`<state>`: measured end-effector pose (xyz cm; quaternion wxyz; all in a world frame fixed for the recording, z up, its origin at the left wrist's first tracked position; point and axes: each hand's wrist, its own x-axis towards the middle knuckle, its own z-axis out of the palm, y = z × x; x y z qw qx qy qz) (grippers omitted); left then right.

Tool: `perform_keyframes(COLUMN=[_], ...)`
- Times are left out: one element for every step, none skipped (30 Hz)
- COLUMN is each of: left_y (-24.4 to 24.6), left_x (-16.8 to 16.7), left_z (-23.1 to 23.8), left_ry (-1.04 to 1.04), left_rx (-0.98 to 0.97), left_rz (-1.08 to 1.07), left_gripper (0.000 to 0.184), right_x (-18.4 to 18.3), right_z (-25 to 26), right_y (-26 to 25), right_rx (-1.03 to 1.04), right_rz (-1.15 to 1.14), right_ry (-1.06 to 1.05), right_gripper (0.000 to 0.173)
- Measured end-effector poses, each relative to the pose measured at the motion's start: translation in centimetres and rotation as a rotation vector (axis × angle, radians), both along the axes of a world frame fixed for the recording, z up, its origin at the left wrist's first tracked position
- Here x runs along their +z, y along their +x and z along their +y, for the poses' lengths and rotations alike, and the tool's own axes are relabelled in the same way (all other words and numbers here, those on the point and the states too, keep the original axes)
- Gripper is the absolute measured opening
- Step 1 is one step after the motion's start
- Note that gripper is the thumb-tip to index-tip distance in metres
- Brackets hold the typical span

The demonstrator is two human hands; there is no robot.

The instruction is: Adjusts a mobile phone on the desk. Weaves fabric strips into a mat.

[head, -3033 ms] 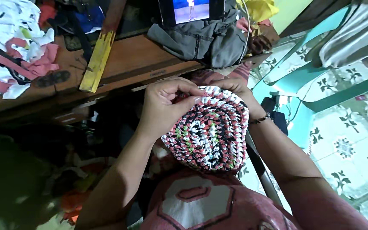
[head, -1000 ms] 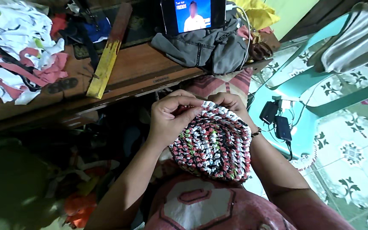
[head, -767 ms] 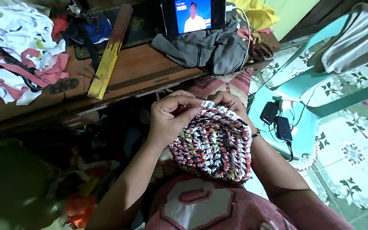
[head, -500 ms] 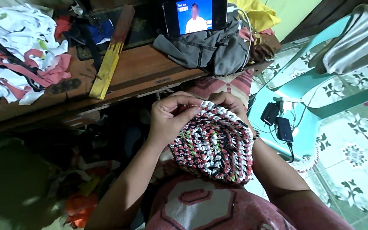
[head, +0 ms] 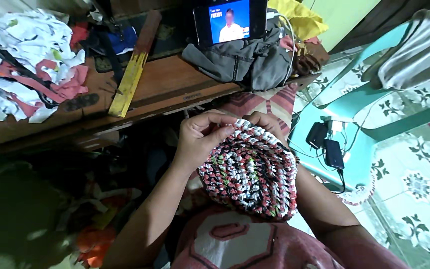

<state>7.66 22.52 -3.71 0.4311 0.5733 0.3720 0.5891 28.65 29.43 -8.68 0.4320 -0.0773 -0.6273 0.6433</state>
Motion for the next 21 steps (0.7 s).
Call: perform_keyframes(left_y=[0.0,0.1,0.1,0.2,0.3,0.3,0.3,0.3,0.4,0.4,0.5,0.5,0.4,0.4,0.4,0.4,0.5,0.5,0.6,0.6,0.7], left_x=[0.1,0.1,0.1,0.1,0.0,0.0,0.0,0.0,0.0,0.0,0.0,0.0,0.0,0.0,-0.1,-0.1,-0.2,-0.2,-0.2,-0.2,-0.3], left_z=[0.0,0.0,0.0,0.0,0.1,0.1,0.1,0.1,0.1,0.1,0.2,0.2,0.2,0.1,0.1,0.1,0.1,0.1,0.1,0.1,0.2], left_ry=[0.005,0.01,0.017,0.022,0.025,0.027,0.028,0.029,0.03,0.029,0.023,0.012,0.001,-0.01,-0.019,-0.021,-0.019,-0.011,-0.004,0.003,0.009], left_rx=[-0.005,-0.015,-0.028,-0.038,-0.044,-0.042,-0.035,-0.028,-0.023,-0.02,-0.02,-0.027,-0.037,-0.046,-0.05,-0.055,-0.064,-0.072,-0.08,-0.084,-0.08], left_rz=[-0.005,-0.017,-0.032,-0.051,-0.063,-0.065,-0.063,-0.055,-0.046,-0.042,-0.045,-0.055,-0.07,-0.087,-0.1,-0.108,-0.114,-0.118,-0.12,-0.119,-0.113], left_gripper=[0.013,0.014,0.014,0.014,0.014,0.014,0.015,0.015,0.015,0.015,0.014,0.014,0.013,0.012,0.011,0.01,0.009,0.009,0.009,0.009,0.009], right_x=[0.0,0.1,0.1,0.2,0.2,0.0,0.0,-0.1,-0.2,-0.2,-0.4,-0.5,-0.7,-0.9,-1.0,-0.9,-0.7,-0.6,-0.5,-0.8,-1.3], right_z=[0.2,0.2,0.1,-0.1,-0.2,-0.2,-0.2,-0.2,-0.1,0.0,0.3,0.5,0.7,0.9,1.0,1.0,0.9,0.9,0.9,1.1,1.6], right_y=[-0.4,-0.9,-1.2,-1.5,-1.7,-1.8,-1.9,-1.9,-1.9,-1.9,-1.9,-2.0,-2.0,-2.1,-2.1,-2.1,-2.2,-2.2,-2.3,-2.5,-2.8], right_rx=[0.022,0.039,0.054,0.067,0.078,0.089,0.089,0.089,0.091,0.101,0.121,0.133,0.143,0.153,0.162,0.172,0.177,0.194,0.218,0.254,0.301], right_rz=[0.048,0.089,0.119,0.139,0.154,0.166,0.167,0.162,0.155,0.16,0.178,0.192,0.201,0.209,0.208,0.193,0.174,0.168,0.175,0.204,0.243], right_ry=[-0.01,-0.026,-0.045,-0.076,-0.108,-0.132,-0.152,-0.16,-0.165,-0.176,-0.182,-0.176,-0.154,-0.137,-0.131,-0.137,-0.163,-0.198,-0.232,-0.245,-0.236], right_gripper=[0.014,0.012,0.01,0.009,0.008,0.01,0.011,0.014,0.017,0.019,0.02,0.021,0.022,0.023,0.023,0.022,0.02,0.017,0.015,0.014,0.015])
